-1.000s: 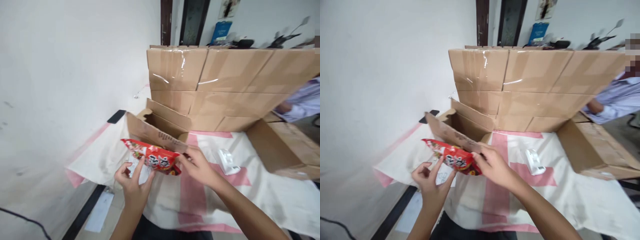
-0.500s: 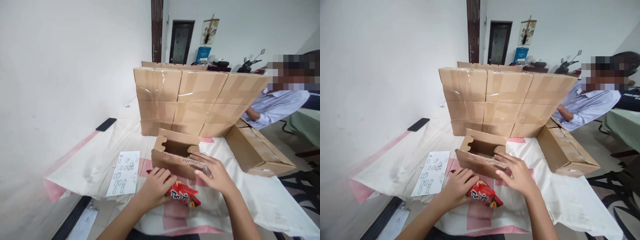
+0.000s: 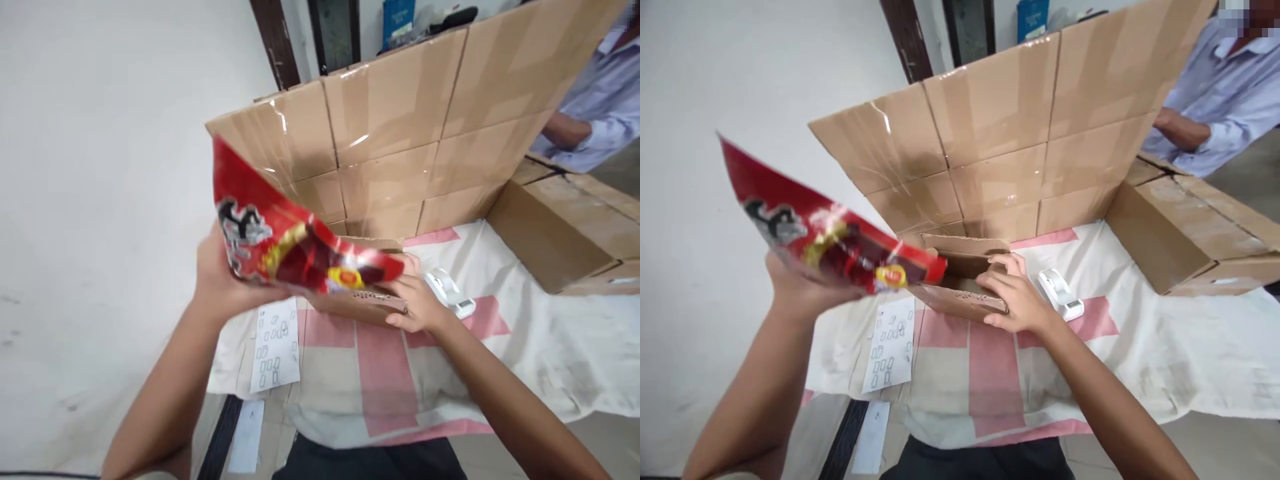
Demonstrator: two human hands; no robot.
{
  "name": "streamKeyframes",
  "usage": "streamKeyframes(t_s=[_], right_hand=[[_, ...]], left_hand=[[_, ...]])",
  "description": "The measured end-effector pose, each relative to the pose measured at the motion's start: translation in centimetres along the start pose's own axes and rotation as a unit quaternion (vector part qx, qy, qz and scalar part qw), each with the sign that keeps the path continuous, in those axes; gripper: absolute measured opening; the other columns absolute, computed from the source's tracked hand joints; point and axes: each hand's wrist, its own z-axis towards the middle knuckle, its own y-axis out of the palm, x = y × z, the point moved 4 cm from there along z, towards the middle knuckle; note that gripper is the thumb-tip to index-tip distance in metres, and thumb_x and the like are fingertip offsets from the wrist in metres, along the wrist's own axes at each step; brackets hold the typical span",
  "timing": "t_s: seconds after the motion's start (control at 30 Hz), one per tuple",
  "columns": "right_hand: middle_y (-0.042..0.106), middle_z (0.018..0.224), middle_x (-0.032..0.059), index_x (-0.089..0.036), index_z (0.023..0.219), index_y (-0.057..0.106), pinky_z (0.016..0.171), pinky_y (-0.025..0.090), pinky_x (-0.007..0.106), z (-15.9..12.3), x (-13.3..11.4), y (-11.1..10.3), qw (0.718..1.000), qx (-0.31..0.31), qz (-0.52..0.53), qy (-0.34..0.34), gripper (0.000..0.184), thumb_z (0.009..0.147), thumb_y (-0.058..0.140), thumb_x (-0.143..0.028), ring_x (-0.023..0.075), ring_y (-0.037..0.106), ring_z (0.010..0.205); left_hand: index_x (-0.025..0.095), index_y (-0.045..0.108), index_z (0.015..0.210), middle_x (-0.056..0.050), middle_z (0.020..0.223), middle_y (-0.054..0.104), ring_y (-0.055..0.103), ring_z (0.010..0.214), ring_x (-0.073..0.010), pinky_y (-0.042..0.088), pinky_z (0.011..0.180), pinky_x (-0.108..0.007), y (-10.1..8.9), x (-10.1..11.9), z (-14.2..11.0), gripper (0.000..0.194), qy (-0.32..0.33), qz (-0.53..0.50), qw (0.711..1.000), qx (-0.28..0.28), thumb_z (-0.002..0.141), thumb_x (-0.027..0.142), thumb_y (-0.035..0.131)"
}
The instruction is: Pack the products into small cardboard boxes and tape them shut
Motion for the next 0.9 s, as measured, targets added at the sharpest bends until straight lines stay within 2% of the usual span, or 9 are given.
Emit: streamKeyframes(t_s=[0.07,0.17,0.27,0.33,0.37,0.43,0.53,0.7,0.9], right_hand=[[0.069,0.098,0.0113,-0.024,0.115,0.070,0.100,0.040,0.058,-0.4,-0.1,0.1,1.000,-0.014,-0.017,0.005,0.073,0.094,0.033,-0.083,0.0357,0.058,0.109],[0.063,0.093,0.0087,-0.023,0.125,0.063,0.090,0.044,0.053,-1.2,-0.1,0.0,1.000,0.015,-0.012,-0.013,0.071,0.094,0.036,-0.081,0.0293,0.056,0.092],[0.057,0.092,0.0059,-0.028,0.138,0.049,0.089,0.045,0.055,-2.5,-0.1,-0.1,0.991,0.121,0.012,-0.049,0.069,0.089,0.050,-0.076,0.0282,0.053,0.087],[0.054,0.095,0.0059,-0.032,0.137,0.045,0.089,0.045,0.058,-3.5,0.4,0.0,0.979,0.194,0.031,-0.044,0.068,0.085,0.055,-0.073,0.0293,0.052,0.088],[0.053,0.095,0.0062,-0.033,0.135,0.044,0.088,0.046,0.058,-3.8,0.6,0.0,0.973,0.227,0.038,-0.032,0.065,0.083,0.056,-0.072,0.0299,0.051,0.088],[0.050,0.095,0.0062,-0.033,0.129,0.045,0.085,0.047,0.057,-4.2,1.2,0.1,0.959,0.278,0.046,0.002,0.059,0.083,0.055,-0.069,0.0306,0.051,0.088],[0.047,0.090,0.0053,-0.033,0.122,0.043,0.077,0.047,0.053,-4.0,1.5,0.0,0.945,0.322,0.042,0.030,0.047,0.088,0.050,-0.064,0.0299,0.051,0.083],[0.046,0.084,0.0044,-0.031,0.112,0.041,0.070,0.047,0.052,-3.5,1.2,-0.3,0.944,0.326,0.010,0.055,0.037,0.092,0.043,-0.062,0.0288,0.051,0.079],[0.047,0.084,0.0040,-0.030,0.111,0.041,0.065,0.048,0.048,-3.4,0.7,-0.6,0.942,0.335,0.017,0.028,0.028,0.095,0.044,-0.053,0.0270,0.050,0.080]], left_hand=[[0.029,0.051,0.138,-0.005,0.124,0.067,0.063,0.115,-0.0364,0.052,0.099,-0.051,0.7,0.0,4.1,0.100,0.031,0.009,0.999,0.009,0.057,0.078,0.085],[0.026,0.056,0.131,-0.006,0.117,0.070,0.067,0.105,-0.0345,0.053,0.091,-0.047,4.6,0.8,8.2,0.088,0.098,0.062,0.988,-0.103,0.063,0.075,0.084],[0.023,0.059,0.123,-0.007,0.109,0.070,0.068,0.096,-0.0328,0.052,0.084,-0.043,9.8,1.5,8.8,0.082,0.164,0.120,0.943,-0.264,0.063,0.075,0.083],[0.022,0.058,0.117,-0.007,0.102,0.069,0.068,0.090,-0.0299,0.050,0.078,-0.039,12.5,1.5,8.1,0.076,0.158,0.133,0.917,-0.340,0.068,0.076,0.079],[0.021,0.058,0.115,-0.007,0.101,0.068,0.067,0.089,-0.0289,0.050,0.076,-0.037,13.5,1.3,7.6,0.072,0.147,0.136,0.912,-0.359,0.071,0.075,0.077],[0.020,0.055,0.113,-0.009,0.105,0.066,0.065,0.093,-0.0290,0.050,0.077,-0.038,14.6,1.1,6.7,0.065,0.144,0.142,0.910,-0.361,0.076,0.070,0.075],[0.018,0.053,0.119,-0.012,0.114,0.064,0.062,0.103,-0.0312,0.050,0.085,-0.040,15.2,1.1,5.5,0.059,0.190,0.162,0.904,-0.346,0.083,0.060,0.074],[0.016,0.052,0.125,-0.015,0.116,0.064,0.061,0.103,-0.0324,0.050,0.084,-0.042,14.8,1.1,4.3,0.054,0.235,0.201,0.898,-0.312,0.089,0.052,0.069],[0.017,0.057,0.125,-0.015,0.117,0.067,0.064,0.102,-0.0308,0.052,0.078,-0.038,14.6,0.4,3.6,0.054,0.226,0.205,0.907,-0.291,0.090,0.057,0.066]])
